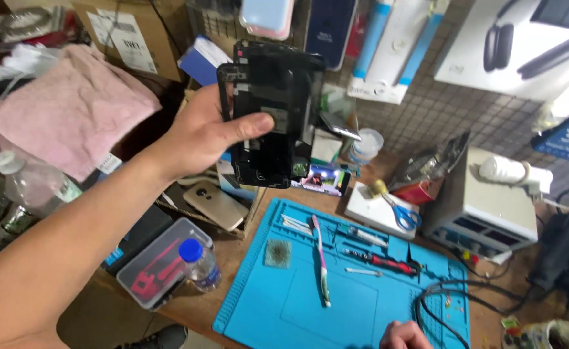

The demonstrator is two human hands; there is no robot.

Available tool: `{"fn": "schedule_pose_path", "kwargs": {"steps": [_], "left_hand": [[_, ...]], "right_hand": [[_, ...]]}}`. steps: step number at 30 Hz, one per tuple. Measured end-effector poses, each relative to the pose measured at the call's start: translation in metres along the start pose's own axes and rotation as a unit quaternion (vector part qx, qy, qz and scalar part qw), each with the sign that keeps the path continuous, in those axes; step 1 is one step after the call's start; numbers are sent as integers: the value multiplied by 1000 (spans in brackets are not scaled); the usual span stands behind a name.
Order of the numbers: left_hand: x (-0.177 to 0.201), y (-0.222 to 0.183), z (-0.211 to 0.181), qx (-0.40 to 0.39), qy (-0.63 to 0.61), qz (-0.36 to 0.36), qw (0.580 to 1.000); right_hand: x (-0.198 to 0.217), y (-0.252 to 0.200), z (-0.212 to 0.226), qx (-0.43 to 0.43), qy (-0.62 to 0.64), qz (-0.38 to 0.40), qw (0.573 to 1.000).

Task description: Disassembling a mobile phone to inspect and manipulate the motherboard and internal components on a repair mat.

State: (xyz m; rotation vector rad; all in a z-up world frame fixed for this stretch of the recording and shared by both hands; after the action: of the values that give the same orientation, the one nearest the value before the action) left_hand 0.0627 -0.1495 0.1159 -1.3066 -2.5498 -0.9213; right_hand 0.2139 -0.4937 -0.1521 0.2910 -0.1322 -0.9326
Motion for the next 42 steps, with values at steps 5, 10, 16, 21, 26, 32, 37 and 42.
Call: {"fn": "schedule_pose_path", "kwargs": {"steps": [5,10,16,21,26,32,37,42], "left_hand": [[-59,-40,-20,-39,121,58,990],[-141,-110,-39,-323,281,75,900],[-198,-162,-10,-311,265,117,905],[-218,-194,5,-322,269,100,902],[-226,-205,4,-291,277,120,908],[-249,-196,13,-215,248,193,925],[-263,-189,17,-256,274,178,910],[-271,-191,35,-187,258,281,905]], "right_hand": [[-2,-2,38,-41,22,29,998],[10,-9,58,-5,2,63,998],[15,5,89,43,-30,53,997],[15,13,115,119,-90,84,985],[2,18,129,132,-211,148,957],[-3,23,121,101,-345,213,909],[-11,35,125,113,-377,271,879],[-13,60,115,52,-501,300,810]]}}
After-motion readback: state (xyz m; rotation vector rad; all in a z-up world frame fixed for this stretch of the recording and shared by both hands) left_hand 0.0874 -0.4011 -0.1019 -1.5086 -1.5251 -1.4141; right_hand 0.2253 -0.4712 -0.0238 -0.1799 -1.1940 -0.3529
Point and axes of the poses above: each hand's wrist, its own y-axis towards the middle knuckle, its own x-axis out of the back of the hand, z = x × y, the point moved 6 cm from there along y, towards the middle knuckle, and after that the axes turned 3 degrees about -z, right-handed, at the moved point
